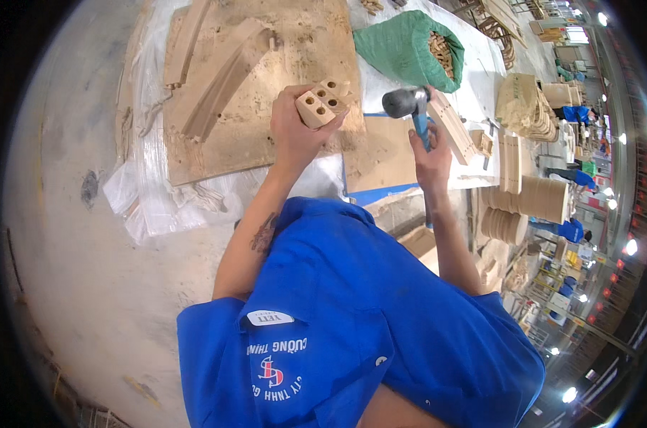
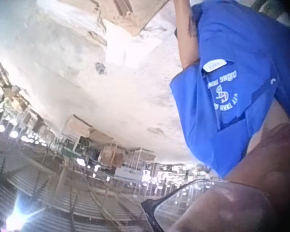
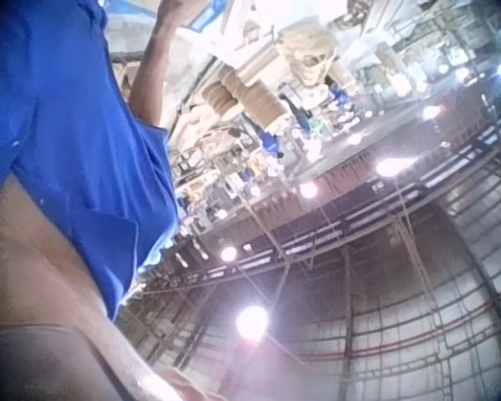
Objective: The person assembles small wooden dowels into a perforated wooden block using a hammer. They repeatedly insert dowels, tap them flush, and occasionally remove them to reinsert. The work occurs at a table in a workshop with other workers visible in the background.
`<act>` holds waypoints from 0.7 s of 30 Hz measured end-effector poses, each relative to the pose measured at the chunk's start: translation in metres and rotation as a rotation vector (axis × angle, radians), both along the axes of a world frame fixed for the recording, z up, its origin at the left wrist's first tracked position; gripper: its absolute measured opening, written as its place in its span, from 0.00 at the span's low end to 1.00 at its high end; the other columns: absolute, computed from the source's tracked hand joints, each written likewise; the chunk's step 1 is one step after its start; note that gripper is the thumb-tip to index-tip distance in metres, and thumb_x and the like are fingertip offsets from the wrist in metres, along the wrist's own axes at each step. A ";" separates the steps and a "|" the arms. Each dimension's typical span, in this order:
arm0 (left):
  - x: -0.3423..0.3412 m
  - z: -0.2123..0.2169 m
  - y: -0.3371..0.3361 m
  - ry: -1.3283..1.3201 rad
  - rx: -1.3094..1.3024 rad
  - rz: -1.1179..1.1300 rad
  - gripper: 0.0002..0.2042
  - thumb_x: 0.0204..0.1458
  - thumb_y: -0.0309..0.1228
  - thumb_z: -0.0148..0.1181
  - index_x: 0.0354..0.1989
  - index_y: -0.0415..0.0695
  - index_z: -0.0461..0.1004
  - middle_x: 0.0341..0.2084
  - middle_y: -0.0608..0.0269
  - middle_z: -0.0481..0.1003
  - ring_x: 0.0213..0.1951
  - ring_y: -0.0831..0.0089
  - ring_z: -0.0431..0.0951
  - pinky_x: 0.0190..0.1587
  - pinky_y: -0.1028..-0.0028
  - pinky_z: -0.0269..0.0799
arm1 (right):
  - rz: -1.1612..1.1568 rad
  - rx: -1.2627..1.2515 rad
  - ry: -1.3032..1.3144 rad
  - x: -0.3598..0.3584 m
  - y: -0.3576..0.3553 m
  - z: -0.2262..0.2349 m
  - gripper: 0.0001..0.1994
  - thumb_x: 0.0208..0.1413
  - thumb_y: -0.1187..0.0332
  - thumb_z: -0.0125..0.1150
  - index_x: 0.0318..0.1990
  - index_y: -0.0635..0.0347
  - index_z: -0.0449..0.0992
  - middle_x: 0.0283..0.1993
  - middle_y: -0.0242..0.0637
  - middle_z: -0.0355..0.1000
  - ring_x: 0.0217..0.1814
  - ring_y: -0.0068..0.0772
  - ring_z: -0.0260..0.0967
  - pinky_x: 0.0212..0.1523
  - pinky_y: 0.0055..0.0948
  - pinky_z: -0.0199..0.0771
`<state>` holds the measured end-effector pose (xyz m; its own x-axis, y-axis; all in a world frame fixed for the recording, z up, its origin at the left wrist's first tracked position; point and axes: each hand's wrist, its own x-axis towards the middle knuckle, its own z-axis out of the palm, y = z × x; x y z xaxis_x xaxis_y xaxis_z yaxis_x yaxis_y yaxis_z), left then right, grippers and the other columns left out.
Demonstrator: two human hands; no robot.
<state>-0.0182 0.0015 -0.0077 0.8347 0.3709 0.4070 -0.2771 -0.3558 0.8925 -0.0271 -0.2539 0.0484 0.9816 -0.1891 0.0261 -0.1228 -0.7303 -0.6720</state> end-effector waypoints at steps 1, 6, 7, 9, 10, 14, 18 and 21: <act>0.001 -0.002 0.004 0.059 -0.095 -0.009 0.29 0.38 0.35 0.82 0.47 0.42 0.72 0.41 0.58 0.77 0.43 0.63 0.78 0.45 0.64 0.75 | -0.052 -0.035 0.054 0.004 -0.002 -0.017 0.20 0.61 0.60 0.63 0.55 0.63 0.73 0.40 0.45 0.79 0.43 0.38 0.77 0.47 0.35 0.73; 0.003 0.013 0.003 0.074 -0.278 -0.096 0.28 0.44 0.31 0.80 0.49 0.39 0.69 0.41 0.57 0.79 0.42 0.71 0.82 0.44 0.73 0.79 | -0.142 -0.278 0.066 0.002 -0.053 -0.141 0.21 0.60 0.64 0.61 0.60 0.58 0.71 0.49 0.54 0.77 0.52 0.57 0.75 0.54 0.46 0.73; 0.003 0.013 0.002 0.074 -0.293 -0.099 0.28 0.44 0.31 0.80 0.49 0.39 0.68 0.41 0.57 0.79 0.42 0.71 0.82 0.44 0.73 0.79 | -0.114 -0.297 0.118 -0.001 -0.069 -0.159 0.22 0.60 0.64 0.60 0.61 0.58 0.71 0.51 0.55 0.77 0.54 0.59 0.74 0.55 0.49 0.72; 0.001 0.021 0.002 0.088 -0.229 -0.096 0.28 0.45 0.30 0.80 0.49 0.38 0.67 0.41 0.57 0.78 0.43 0.72 0.81 0.44 0.72 0.78 | -0.113 -0.329 0.185 -0.011 -0.085 -0.186 0.24 0.58 0.67 0.60 0.63 0.57 0.70 0.55 0.54 0.76 0.57 0.60 0.72 0.59 0.50 0.71; 0.000 0.022 0.003 0.087 -0.213 -0.082 0.29 0.45 0.30 0.80 0.50 0.39 0.66 0.41 0.58 0.77 0.43 0.72 0.80 0.44 0.72 0.78 | -0.103 -0.269 0.195 -0.013 -0.082 -0.196 0.24 0.58 0.67 0.60 0.63 0.57 0.70 0.55 0.53 0.76 0.58 0.59 0.72 0.59 0.50 0.72; -0.003 0.018 -0.001 0.104 -0.211 -0.047 0.29 0.45 0.30 0.80 0.51 0.39 0.66 0.42 0.58 0.75 0.44 0.72 0.77 0.46 0.72 0.76 | -0.059 -0.152 0.164 -0.023 -0.080 -0.202 0.24 0.56 0.68 0.61 0.62 0.59 0.71 0.57 0.54 0.75 0.57 0.60 0.72 0.58 0.50 0.73; 0.003 0.021 -0.005 0.143 -0.111 -0.030 0.29 0.45 0.28 0.79 0.51 0.39 0.64 0.45 0.56 0.75 0.46 0.71 0.77 0.49 0.72 0.76 | -0.006 -0.118 -0.058 -0.023 -0.063 -0.183 0.22 0.58 0.68 0.62 0.61 0.60 0.73 0.57 0.51 0.75 0.58 0.54 0.74 0.57 0.45 0.75; 0.005 0.019 -0.001 0.148 -0.151 -0.029 0.29 0.46 0.28 0.78 0.52 0.38 0.65 0.46 0.56 0.74 0.46 0.70 0.76 0.50 0.71 0.74 | 0.058 0.475 0.064 -0.003 -0.012 -0.117 0.19 0.60 0.68 0.61 0.58 0.61 0.75 0.55 0.46 0.77 0.56 0.45 0.76 0.54 0.38 0.77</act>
